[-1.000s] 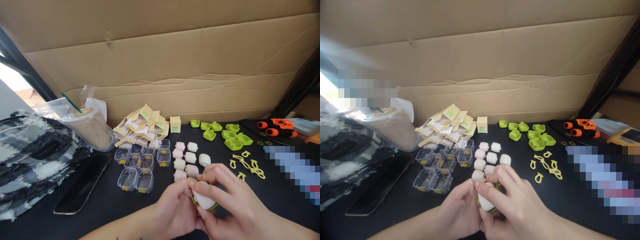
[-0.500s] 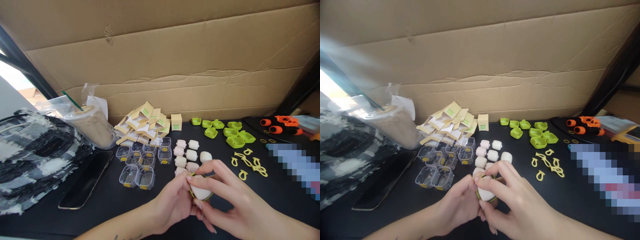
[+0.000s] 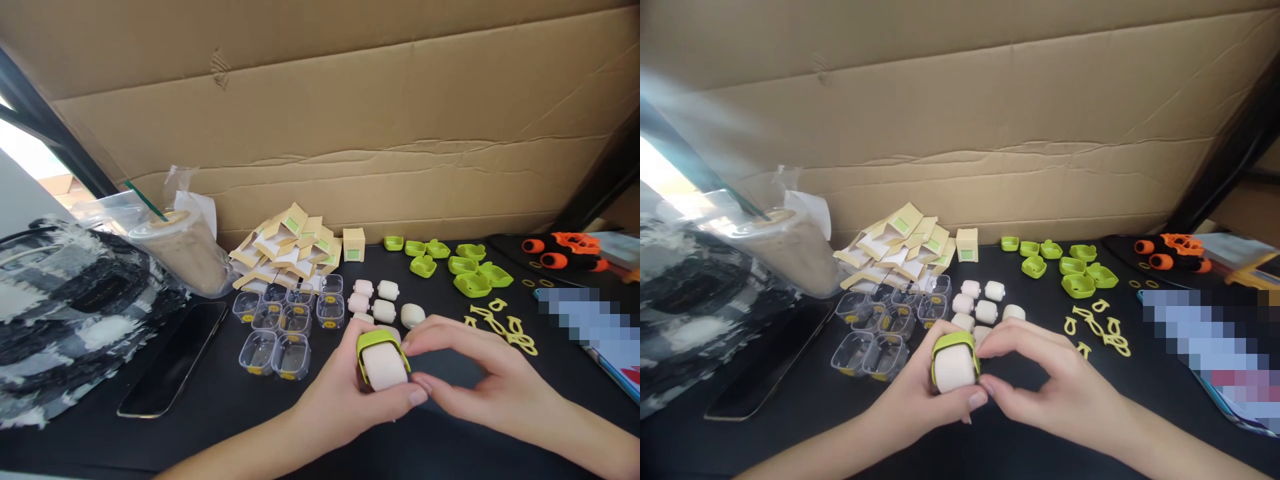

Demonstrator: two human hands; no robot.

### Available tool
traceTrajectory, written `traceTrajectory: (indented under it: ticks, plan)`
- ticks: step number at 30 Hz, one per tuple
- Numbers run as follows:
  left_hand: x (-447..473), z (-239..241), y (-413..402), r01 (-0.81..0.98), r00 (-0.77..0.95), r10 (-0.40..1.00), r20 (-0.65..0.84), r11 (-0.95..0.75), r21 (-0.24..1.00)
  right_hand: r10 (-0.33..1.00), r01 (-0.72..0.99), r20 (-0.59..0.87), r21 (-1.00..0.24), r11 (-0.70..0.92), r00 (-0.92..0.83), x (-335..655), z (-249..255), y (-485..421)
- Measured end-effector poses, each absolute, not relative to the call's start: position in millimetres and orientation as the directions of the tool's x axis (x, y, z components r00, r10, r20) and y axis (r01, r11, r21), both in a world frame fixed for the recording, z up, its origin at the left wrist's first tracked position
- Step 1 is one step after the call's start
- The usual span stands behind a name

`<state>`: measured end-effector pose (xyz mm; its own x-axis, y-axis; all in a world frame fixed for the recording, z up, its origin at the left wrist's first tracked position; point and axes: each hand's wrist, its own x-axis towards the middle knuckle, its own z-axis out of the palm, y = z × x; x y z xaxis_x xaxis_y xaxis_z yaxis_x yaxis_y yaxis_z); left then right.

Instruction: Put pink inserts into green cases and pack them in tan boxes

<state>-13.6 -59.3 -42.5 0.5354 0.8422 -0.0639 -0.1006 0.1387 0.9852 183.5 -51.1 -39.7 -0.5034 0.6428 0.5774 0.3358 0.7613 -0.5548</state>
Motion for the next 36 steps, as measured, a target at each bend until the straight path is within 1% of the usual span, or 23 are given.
traceTrajectory:
  ticks: [4,7,11,15,19,22,23,24,25,26,27,28,29,30,31,32,33,34,36]
  plan:
    - [-16,-39,-60,-0.009,0.524,0.851,-0.043,0.056,0.998,0.653,0.359,0.589,-0.548,0.756,-0.476,181,-45,-51]
    - [-16,-39,-60,0.022,0.52,0.853,-0.043,0.036,0.999,0.651,0.381,0.602,-0.528,0.759,-0.462,180,-47,-50]
    - [-13,-42,-60,-0.036,0.538,0.84,-0.064,0.099,0.994,0.644,0.388,0.612,-0.514,0.765,-0.46,181,-48,-51]
    - [-14,-45,-60,-0.07,0.574,0.819,-0.005,0.055,0.996,0.646,0.364,0.587,-0.537,0.761,-0.488,182,-47,-55]
    - [-17,-44,-61,-0.062,0.676,0.732,-0.087,0.173,0.983,0.664,0.327,0.477,-0.611,0.721,-0.576,181,-42,-57]
    - [-20,-36,-61,-0.028,0.744,0.655,-0.136,0.233,0.972,0.649,0.275,0.483,-0.636,0.721,-0.588,180,-44,-55]
    - [-22,-31,-61,0.026,0.763,0.626,-0.164,0.224,0.974,0.656,0.253,0.505,-0.65,0.717,-0.561,180,-45,-54]
    - [-26,-25,-59,0.105,0.765,0.615,-0.192,0.175,0.979,0.668,0.227,0.529,-0.669,0.708,-0.523,180,-47,-53]
    - [-30,-19,-56,0.198,0.748,0.632,-0.203,0.08,0.977,0.684,0.203,0.548,-0.69,0.695,-0.481,180,-50,-52]
    - [-34,-12,-53,0.306,0.719,0.67,-0.185,-0.066,0.95,0.704,0.184,0.562,-0.71,0.68,-0.434,180,-51,-52]
    - [-40,-7,-49,0.416,0.674,0.729,-0.12,-0.239,0.877,0.723,0.168,0.571,-0.727,0.666,-0.389,179,-53,-52]
    - [-45,-2,-43,0.522,0.634,0.773,-0.026,-0.403,0.752,0.739,0.159,0.572,-0.742,0.651,-0.355,178,-54,-52]
    - [-50,1,-37,0.621,0.605,0.794,0.063,-0.52,0.587,0.754,0.159,0.566,-0.755,0.637,-0.332,177,-54,-52]
    - [-54,2,-31,0.711,0.576,0.806,0.137,-0.577,0.403,0.768,0.165,0.557,-0.765,0.623,-0.318,177,-53,-51]
    - [-58,1,-24,0.783,0.551,0.815,0.179,-0.579,0.225,0.779,0.171,0.548,-0.773,0.611,-0.305,176,-53,-51]
    - [-61,-2,-18,0.826,0.537,0.822,0.191,-0.558,0.081,0.787,0.178,0.544,-0.778,0.603,-0.29,176,-52,-50]
    - [-63,-6,-13,0.844,0.529,0.827,0.192,-0.537,-0.012,0.791,0.193,0.543,-0.776,0.601,-0.281,176,-51,-49]
    - [-64,-11,-9,0.848,0.528,0.83,0.182,-0.526,-0.064,0.789,0.213,0.549,-0.766,0.607,-0.274,177,-49,-48]
    - [-66,-19,-4,0.838,0.546,0.822,0.159,-0.54,-0.081,0.777,0.26,0.57,-0.733,0.628,-0.269,180,-47,-47]
